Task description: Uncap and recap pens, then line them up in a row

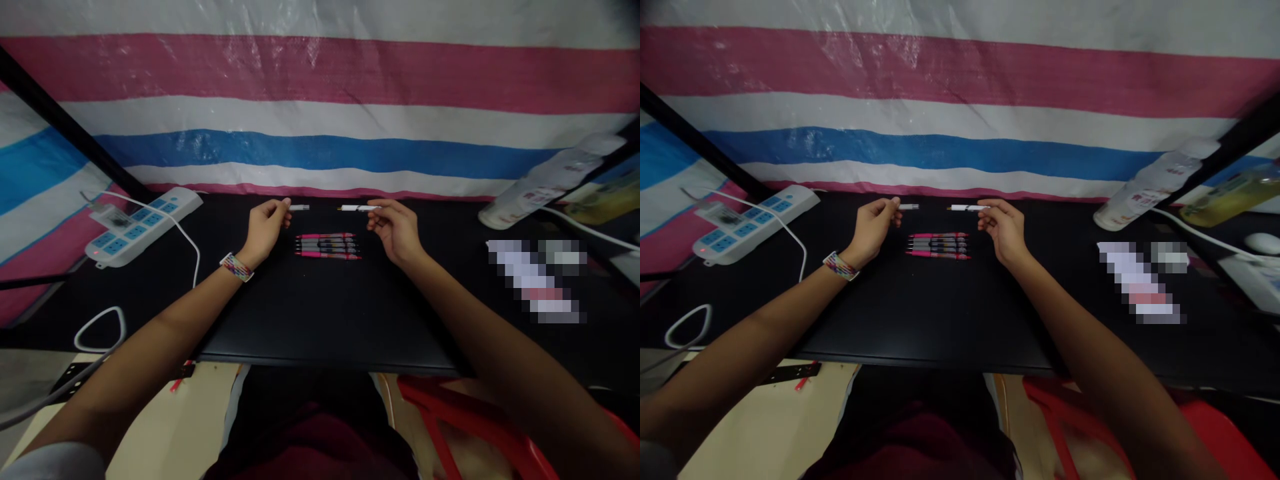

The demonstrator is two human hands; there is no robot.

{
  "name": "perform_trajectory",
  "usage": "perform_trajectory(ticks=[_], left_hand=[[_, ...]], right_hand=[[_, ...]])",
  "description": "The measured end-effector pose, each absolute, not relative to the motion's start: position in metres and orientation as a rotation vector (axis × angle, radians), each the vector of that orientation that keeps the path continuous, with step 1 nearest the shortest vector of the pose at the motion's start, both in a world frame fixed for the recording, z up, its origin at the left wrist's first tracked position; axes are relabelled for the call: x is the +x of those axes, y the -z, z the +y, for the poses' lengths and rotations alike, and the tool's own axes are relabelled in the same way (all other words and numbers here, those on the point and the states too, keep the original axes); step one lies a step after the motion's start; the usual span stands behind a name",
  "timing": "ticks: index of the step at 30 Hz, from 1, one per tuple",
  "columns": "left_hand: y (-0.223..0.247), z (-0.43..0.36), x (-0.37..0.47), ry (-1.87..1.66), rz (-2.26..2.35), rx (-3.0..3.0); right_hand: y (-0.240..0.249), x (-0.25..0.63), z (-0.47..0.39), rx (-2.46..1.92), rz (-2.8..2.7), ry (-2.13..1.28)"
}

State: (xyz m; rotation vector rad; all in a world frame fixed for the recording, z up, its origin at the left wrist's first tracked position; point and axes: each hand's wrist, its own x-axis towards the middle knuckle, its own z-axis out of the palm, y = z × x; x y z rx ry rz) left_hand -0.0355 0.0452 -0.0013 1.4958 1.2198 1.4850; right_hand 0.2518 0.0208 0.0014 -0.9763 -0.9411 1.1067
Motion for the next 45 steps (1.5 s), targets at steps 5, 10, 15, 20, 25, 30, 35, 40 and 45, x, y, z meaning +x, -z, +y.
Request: perform_trajectory(ticks=[5,10,15,20,25,30,35,40,45], left_hand=[[0.001,0.045,-0.035,-1.495,1.215,1.463],[0.0,0.044,-0.035,-1.493,1.215,1.468],[0.001,0.045,-0.036,-1.499,1.216,1.483],[-0.002,0.038,-0.031,-1.479,1.202,1.579],[-0.007,0.022,-0.024,-1.304,1.127,1.735],[-0.011,0.014,-0.025,-1.281,1.205,1.893],[-0.011,0.014,-0.023,-1.312,1.08,1.797],[-0.01,0.015,-0.021,-1.277,0.993,1.72],[-0.012,0.017,-0.021,-1.374,0.993,1.729]], right_hand=[[-0.001,0.253,0.021,-1.005,-0.985,-1.089],[-0.001,0.254,0.021,-1.009,-1.03,-1.086],[0.0,0.255,0.023,-1.014,-1.013,-1.076],[-0.002,0.25,0.018,-1.011,-1.024,-1.099],[-0.004,0.236,0.004,-0.971,-1.162,-1.202],[-0.006,0.231,-0.003,-0.962,-1.217,-1.189],[-0.007,0.233,-0.001,-0.977,-1.167,-1.202],[-0.007,0.233,0.001,-0.969,-1.123,-1.211],[-0.006,0.232,0.001,-0.968,-1.107,-1.208]])
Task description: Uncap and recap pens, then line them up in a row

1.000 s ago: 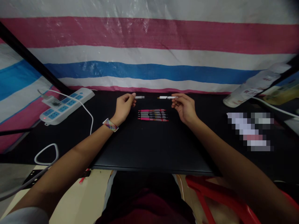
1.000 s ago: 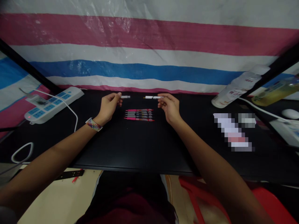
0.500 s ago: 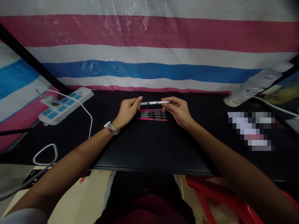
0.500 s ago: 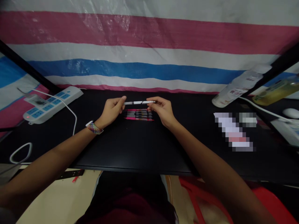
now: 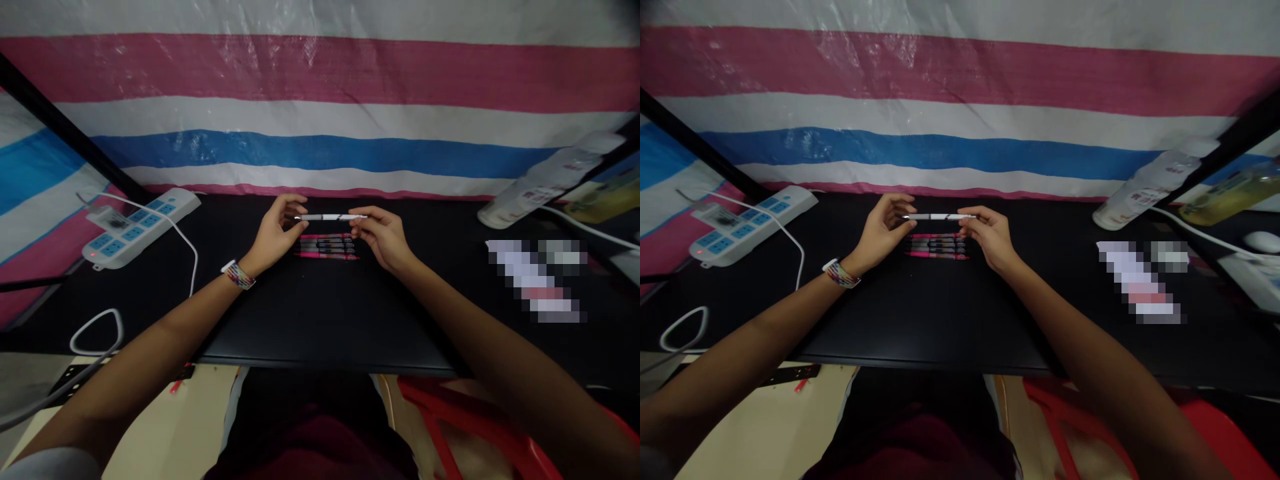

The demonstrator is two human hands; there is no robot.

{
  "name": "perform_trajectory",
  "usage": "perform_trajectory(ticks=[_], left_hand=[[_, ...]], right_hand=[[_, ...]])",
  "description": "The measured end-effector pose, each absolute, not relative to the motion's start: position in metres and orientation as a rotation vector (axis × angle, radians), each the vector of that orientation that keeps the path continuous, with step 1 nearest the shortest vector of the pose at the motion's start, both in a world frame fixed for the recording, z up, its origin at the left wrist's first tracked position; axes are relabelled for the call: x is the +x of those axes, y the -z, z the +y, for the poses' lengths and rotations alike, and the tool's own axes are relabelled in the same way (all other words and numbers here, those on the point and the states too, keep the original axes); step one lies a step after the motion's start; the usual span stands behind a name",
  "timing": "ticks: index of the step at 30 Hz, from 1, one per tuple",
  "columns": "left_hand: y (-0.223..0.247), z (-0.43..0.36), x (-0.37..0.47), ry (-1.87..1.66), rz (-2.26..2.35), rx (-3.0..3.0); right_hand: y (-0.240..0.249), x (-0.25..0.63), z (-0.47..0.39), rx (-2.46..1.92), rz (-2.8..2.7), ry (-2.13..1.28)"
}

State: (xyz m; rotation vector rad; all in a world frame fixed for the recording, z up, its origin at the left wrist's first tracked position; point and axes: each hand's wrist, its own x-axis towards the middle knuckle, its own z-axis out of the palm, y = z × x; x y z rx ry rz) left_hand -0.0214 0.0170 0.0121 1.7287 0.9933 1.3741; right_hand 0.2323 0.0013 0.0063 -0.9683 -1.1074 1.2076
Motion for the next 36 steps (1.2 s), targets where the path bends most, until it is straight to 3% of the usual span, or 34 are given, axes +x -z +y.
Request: perform_trajectory(ticks=[27,36], left_hand=[[-0.002,0.025,-0.028,-1.315,0.964,1.915],[-0.002,0.025,-0.026,-1.398,0.942,1.788]], right_hand=[[-0.004,0.233,0.004,-0.997,-1.093,-1.191],[-0.015,0.232,0.001,-0.756,-0.844,-1.617]])
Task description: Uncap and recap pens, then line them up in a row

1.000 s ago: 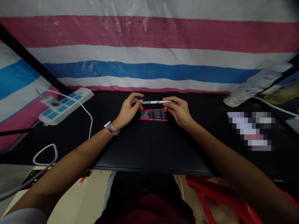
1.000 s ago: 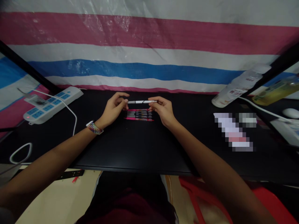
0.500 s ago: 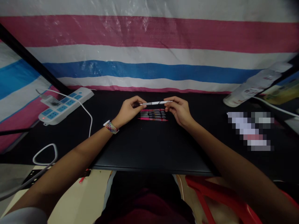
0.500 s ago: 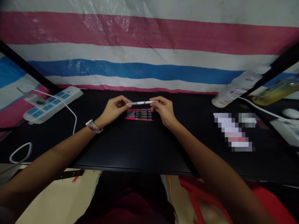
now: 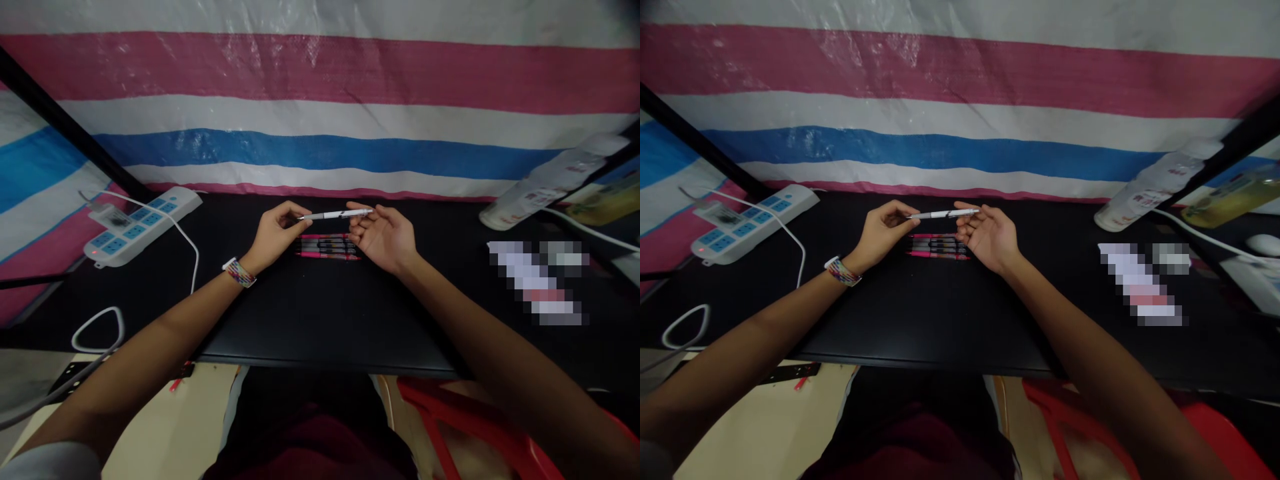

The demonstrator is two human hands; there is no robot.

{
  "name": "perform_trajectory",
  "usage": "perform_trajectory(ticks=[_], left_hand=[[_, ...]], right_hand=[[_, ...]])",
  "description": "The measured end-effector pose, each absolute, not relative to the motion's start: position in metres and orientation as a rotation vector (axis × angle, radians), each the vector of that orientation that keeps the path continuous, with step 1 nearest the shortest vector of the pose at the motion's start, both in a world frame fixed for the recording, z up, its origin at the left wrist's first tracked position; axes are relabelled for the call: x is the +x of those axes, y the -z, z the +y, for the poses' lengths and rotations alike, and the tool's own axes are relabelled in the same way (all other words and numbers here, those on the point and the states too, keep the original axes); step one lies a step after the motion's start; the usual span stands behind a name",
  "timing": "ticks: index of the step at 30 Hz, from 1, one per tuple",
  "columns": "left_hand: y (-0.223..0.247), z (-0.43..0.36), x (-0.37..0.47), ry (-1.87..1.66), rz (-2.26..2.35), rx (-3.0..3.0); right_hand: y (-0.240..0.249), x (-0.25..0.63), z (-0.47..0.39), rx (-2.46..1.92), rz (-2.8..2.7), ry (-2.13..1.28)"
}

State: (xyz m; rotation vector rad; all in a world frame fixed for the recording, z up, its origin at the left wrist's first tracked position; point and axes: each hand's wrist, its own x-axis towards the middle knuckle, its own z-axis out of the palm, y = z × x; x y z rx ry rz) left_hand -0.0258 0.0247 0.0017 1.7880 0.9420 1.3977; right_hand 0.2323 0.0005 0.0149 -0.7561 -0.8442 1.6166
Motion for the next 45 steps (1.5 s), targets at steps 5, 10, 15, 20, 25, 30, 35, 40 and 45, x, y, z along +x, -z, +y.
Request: perform_trajectory(ticks=[5,10,15,20,25,30,35,40,45], left_hand=[[-0.004,0.022,-0.025,-1.402,0.936,1.778],[-0.003,0.022,-0.025,-1.404,0.935,1.765],[-0.002,0.024,-0.026,-1.409,0.934,1.771],[0.0,0.027,-0.025,-1.417,0.924,1.671],[-0.003,0.024,-0.023,-1.403,0.931,1.67],[-0.007,0.02,-0.023,-1.396,0.949,1.747],[-0.007,0.023,-0.026,-1.406,0.961,1.729],[-0.007,0.022,-0.026,-1.391,0.958,1.717],[-0.006,0.021,-0.024,-1.404,0.956,1.712]], right_hand=[[-0.019,0.231,-0.005,-0.697,-0.743,-1.754],[-0.019,0.23,-0.008,-0.689,-0.764,-1.824],[-0.016,0.231,-0.007,-0.718,-0.801,-1.786],[-0.018,0.229,-0.008,-0.729,-0.865,-1.761],[-0.015,0.228,-0.006,-0.747,-0.837,-1.705],[-0.014,0.228,-0.005,-0.722,-0.837,-1.695],[-0.021,0.227,-0.01,-0.702,-0.842,-1.778],[-0.021,0.227,-0.012,-0.715,-0.844,-1.759],[-0.021,0.227,-0.012,-0.734,-0.866,-1.717]])
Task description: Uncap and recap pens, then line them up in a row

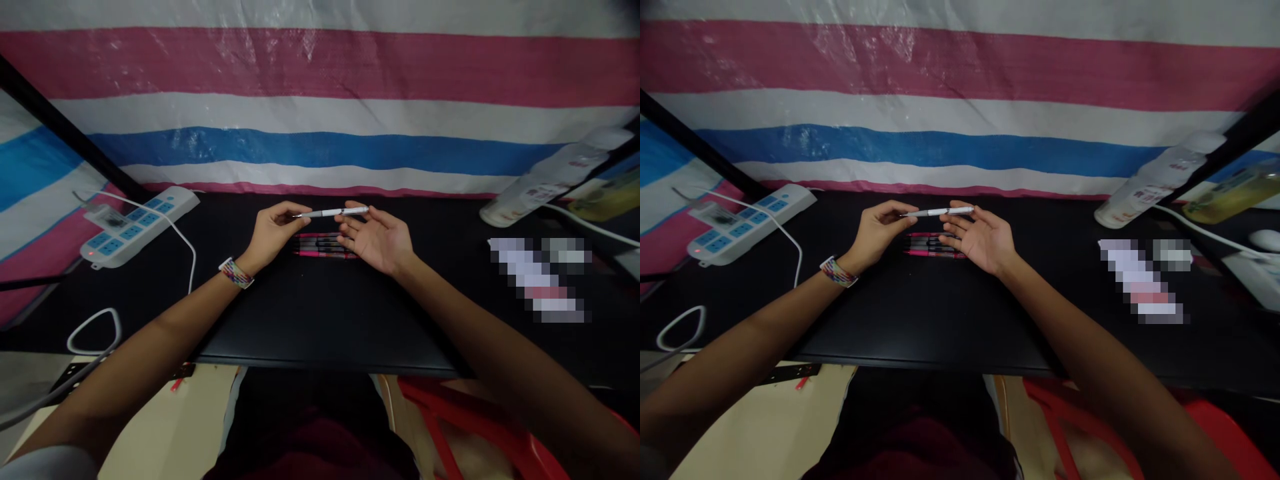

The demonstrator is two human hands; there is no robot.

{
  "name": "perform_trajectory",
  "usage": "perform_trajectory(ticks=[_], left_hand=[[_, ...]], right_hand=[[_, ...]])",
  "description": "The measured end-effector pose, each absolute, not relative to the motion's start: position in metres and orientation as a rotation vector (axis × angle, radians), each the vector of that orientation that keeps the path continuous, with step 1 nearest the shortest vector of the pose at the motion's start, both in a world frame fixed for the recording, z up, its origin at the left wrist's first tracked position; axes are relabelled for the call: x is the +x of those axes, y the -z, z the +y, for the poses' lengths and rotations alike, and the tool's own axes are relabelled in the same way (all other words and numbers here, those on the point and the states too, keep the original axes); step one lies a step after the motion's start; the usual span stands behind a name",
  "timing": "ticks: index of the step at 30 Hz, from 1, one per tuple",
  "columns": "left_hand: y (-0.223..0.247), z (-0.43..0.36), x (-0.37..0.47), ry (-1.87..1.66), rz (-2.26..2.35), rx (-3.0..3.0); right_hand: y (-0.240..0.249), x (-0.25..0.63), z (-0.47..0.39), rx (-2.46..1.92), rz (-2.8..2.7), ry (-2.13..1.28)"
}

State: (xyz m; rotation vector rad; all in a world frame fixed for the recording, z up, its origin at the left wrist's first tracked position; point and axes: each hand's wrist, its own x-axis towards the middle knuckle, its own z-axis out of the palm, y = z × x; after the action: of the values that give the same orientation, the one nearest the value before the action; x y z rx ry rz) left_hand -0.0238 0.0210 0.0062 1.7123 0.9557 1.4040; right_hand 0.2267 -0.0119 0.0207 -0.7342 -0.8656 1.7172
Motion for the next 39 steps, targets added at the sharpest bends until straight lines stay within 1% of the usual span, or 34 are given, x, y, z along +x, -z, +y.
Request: perform_trajectory(ticks=[10,15,23,30,39], left_hand=[[-0.0062,0.0219,-0.0247,-1.394,0.963,1.714],[-0.0058,0.0217,-0.0254,-1.426,0.991,1.726],[-0.0053,0.0227,-0.0253,-1.443,0.991,1.704],[-0.0053,0.022,-0.025,-1.434,0.996,1.726],[-0.0053,0.0222,-0.0253,-1.443,1.001,1.72]], right_hand=[[-0.0197,0.2268,-0.0112,-0.755,-0.879,-1.707],[-0.0205,0.2269,-0.0117,-0.729,-0.875,-1.756],[-0.0131,0.2261,-0.0068,-0.717,-0.79,-1.675],[-0.0136,0.226,-0.0069,-0.746,-0.898,-1.608],[-0.0157,0.2251,-0.0085,-0.712,-0.873,-1.622]])
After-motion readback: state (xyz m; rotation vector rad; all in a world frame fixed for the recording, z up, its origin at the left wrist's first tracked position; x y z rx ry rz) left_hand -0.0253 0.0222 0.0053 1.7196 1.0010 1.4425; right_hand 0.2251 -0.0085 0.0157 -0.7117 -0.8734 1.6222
